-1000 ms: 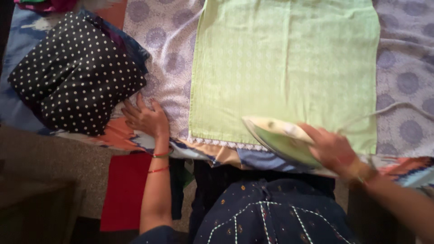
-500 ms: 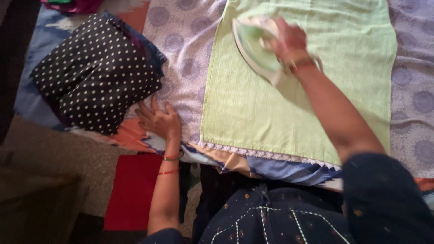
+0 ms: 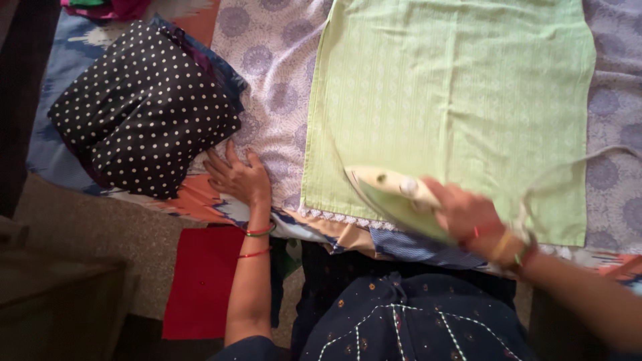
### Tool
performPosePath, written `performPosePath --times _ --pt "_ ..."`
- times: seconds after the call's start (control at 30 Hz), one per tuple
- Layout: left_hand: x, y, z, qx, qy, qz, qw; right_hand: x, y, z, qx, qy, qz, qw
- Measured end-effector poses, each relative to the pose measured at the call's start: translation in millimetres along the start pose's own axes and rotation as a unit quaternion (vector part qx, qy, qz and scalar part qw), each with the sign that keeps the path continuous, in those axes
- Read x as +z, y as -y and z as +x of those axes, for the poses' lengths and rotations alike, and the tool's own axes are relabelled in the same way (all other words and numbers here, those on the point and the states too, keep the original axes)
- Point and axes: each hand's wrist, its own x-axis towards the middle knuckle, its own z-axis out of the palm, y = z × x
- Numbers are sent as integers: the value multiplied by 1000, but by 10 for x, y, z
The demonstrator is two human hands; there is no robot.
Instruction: The person irons a green garment on a patterned surface using an iron, smoothing the fabric with their hands and moving the tool across different sections of the item.
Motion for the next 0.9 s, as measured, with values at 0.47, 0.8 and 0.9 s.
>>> performPosePath --times 0.47,0.8,0.9 --pt "22 12 -7 10 -17 8 1000 -362 275 2841 -32 -217 94 971" --pt "33 39 13 18 -29 1 999 -73 431 1037 -160 18 17 987" --pt "20 38 4 28 -35 -9 999 -98 272 203 -210 -23 80 974"
